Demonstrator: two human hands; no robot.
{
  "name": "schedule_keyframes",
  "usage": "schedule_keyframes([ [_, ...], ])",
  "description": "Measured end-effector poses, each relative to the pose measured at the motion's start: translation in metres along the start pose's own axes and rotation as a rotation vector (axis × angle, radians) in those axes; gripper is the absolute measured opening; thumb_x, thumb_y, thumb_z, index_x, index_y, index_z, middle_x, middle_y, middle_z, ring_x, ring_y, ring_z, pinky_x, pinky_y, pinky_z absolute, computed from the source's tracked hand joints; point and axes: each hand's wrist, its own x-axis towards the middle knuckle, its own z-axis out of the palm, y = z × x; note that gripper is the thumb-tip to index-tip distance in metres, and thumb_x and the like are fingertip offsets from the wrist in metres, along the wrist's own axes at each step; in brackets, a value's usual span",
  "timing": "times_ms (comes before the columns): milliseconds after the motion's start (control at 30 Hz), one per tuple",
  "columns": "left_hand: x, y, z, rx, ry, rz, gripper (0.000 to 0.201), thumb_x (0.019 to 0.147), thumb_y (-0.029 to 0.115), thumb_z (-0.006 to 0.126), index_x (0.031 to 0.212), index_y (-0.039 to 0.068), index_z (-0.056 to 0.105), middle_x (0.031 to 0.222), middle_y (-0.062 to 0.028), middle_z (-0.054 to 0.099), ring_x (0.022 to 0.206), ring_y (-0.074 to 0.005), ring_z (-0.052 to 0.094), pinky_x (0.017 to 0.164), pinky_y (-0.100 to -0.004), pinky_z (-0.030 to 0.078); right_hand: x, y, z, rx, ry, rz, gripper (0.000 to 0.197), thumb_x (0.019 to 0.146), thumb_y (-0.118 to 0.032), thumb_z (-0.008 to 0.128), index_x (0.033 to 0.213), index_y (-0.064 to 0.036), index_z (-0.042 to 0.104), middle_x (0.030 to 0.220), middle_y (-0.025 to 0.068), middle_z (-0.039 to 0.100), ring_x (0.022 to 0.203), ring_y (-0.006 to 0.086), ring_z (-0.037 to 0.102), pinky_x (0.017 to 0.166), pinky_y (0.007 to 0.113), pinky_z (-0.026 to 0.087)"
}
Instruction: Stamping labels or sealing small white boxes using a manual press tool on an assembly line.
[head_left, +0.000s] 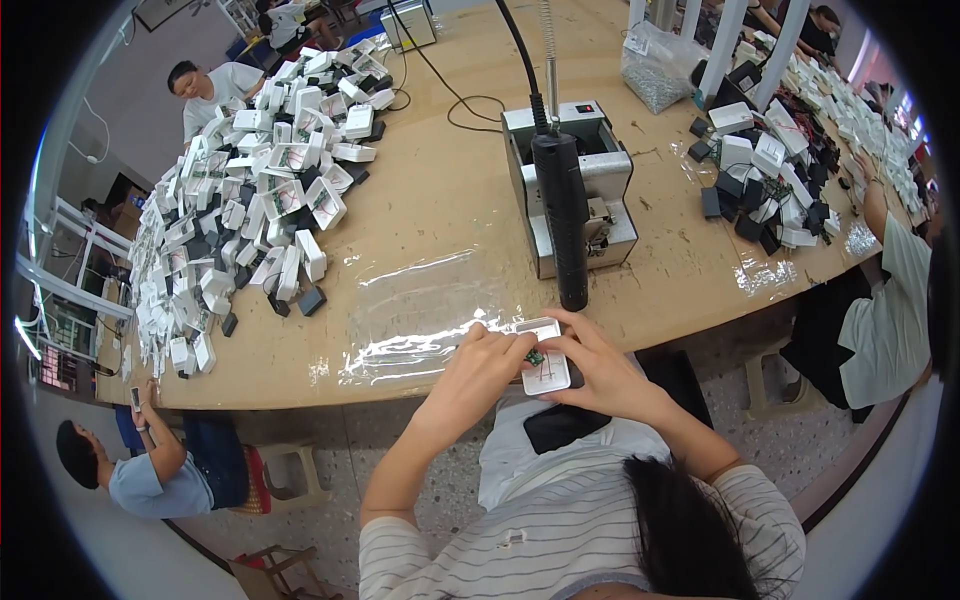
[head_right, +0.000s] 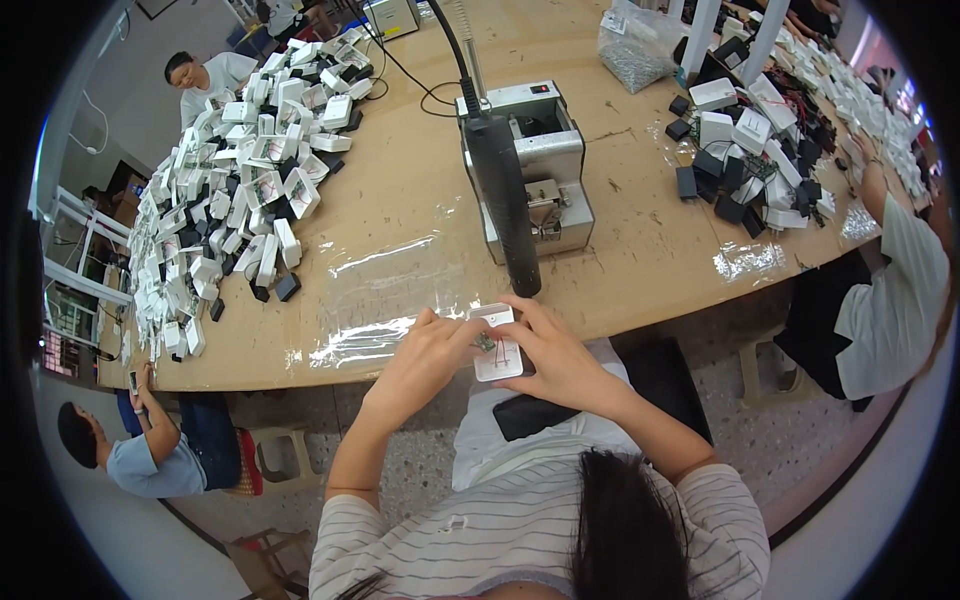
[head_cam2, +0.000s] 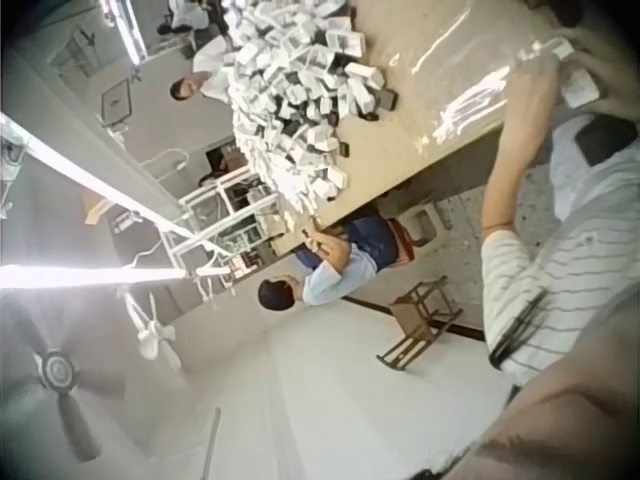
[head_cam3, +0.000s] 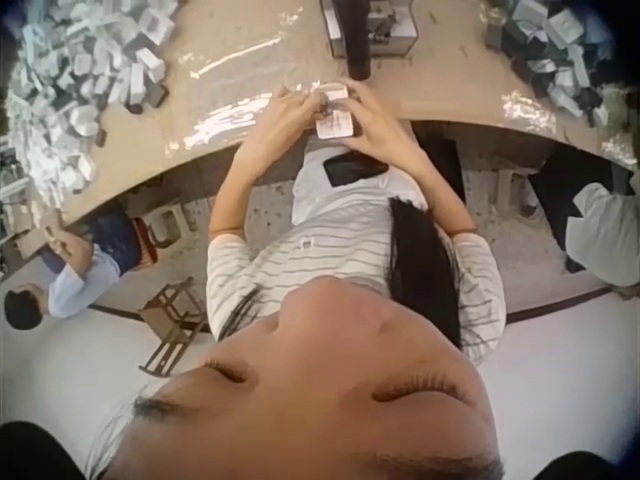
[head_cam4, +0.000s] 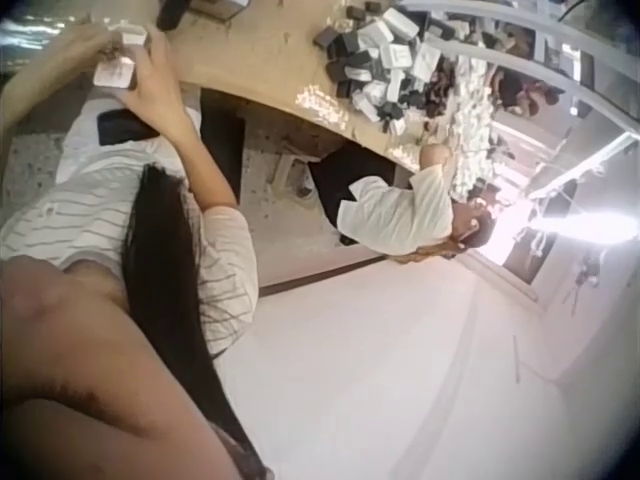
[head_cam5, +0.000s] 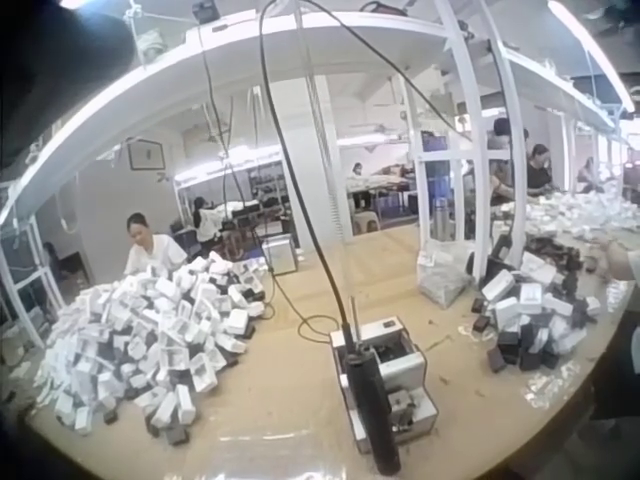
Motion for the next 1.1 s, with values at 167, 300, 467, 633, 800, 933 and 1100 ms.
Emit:
schedule_keyframes([
  [167, 0.010, 0.012, -0.002, 0.045, 0.017, -0.090, 0.028, 0.079, 0.016, 0.077, 0.105, 0.010, 0.067, 0.088, -0.0087, 0.064, 0.079, -0.0289, 0.067, 0.071, -0.0394, 0.049, 0.001, -0.001, 0.004, -0.004, 0.009, 0.033, 0.070, 0.070, -0.018, 0.090, 0.128, -0.0029, 0.056, 0.141, 0.0157, 0.041, 0.115, 0.0309, 0.053, 0.102, 0.041, 0.045],
  [300, 0.016, 0.016, 0.000, -0.072, 0.054, -0.242, 0.025, 0.079, 0.016, 0.077, 0.102, 0.012, 0.069, 0.101, -0.0088, 0.064, 0.081, -0.0315, 0.068, 0.066, -0.0404, 0.054, 0.001, -0.004, 0.003, -0.003, 0.019, 0.049, 0.076, 0.068, -0.018, 0.091, 0.132, -0.0028, 0.053, 0.139, 0.0147, 0.040, 0.113, 0.0304, 0.053, 0.099, 0.040, 0.047],
  [467, 0.013, 0.010, -0.005, -0.208, -0.015, -0.222, 0.028, 0.080, 0.016, 0.078, 0.106, 0.010, 0.069, 0.103, -0.0099, 0.065, 0.081, -0.0337, 0.068, 0.069, -0.0409, 0.054, -0.001, -0.002, 0.002, 0.004, -0.003, 0.065, 0.077, 0.068, -0.017, 0.091, 0.133, -0.0031, 0.053, 0.138, 0.0145, 0.040, 0.113, 0.0303, 0.054, 0.099, 0.040, 0.047],
  [633, 0.014, 0.010, -0.001, -0.316, 0.027, -0.219, 0.026, 0.080, 0.018, 0.079, 0.103, 0.010, 0.069, 0.100, -0.0090, 0.065, 0.076, -0.0327, 0.068, 0.066, -0.0416, 0.052, -0.002, -0.001, 0.001, 0.014, -0.004, 0.098, 0.073, 0.068, -0.018, 0.091, 0.130, -0.0030, 0.056, 0.139, 0.0143, 0.040, 0.113, 0.0309, 0.054, 0.099, 0.041, 0.047],
  [800, 0.016, 0.025, 0.017, -0.149, 0.107, -0.354, 0.024, 0.078, 0.023, 0.082, 0.094, 0.010, 0.070, 0.091, -0.0051, 0.065, 0.072, -0.0300, 0.067, 0.060, -0.0407, 0.050, -0.001, -0.004, 0.002, 0.059, 0.062, 0.104, 0.077, 0.067, -0.014, 0.093, 0.129, -0.0034, 0.049, 0.140, 0.0152, 0.043, 0.111, 0.0284, 0.057, 0.096, 0.039, 0.050],
  [933, 0.018, 0.024, 0.026, -0.140, 0.159, -0.376, 0.026, 0.076, 0.025, 0.084, 0.090, 0.009, 0.069, 0.090, -0.0043, 0.064, 0.070, -0.0294, 0.067, 0.059, -0.0411, 0.050, -0.011, 0.008, 0.011, 0.204, 0.165, 0.058, 0.081, 0.069, -0.012, 0.093, 0.129, -0.0047, 0.038, 0.150, 0.0187, 0.042, 0.102, 0.0256, 0.062, 0.089, 0.035, 0.053],
  [1100, 0.022, 0.020, 0.035, -0.112, 0.228, -0.315, 0.024, 0.073, 0.023, 0.085, 0.086, 0.011, 0.069, 0.087, -0.0040, 0.063, 0.080, -0.0270, 0.065, 0.064, -0.0398, 0.050, -0.009, 0.005, 0.002, 0.183, 0.131, 0.049, 0.077, 0.071, -0.013, 0.092, 0.127, -0.0052, 0.040, 0.152, 0.0202, 0.043, 0.096, 0.0240, 0.062, 0.088, 0.034, 0.053],
])
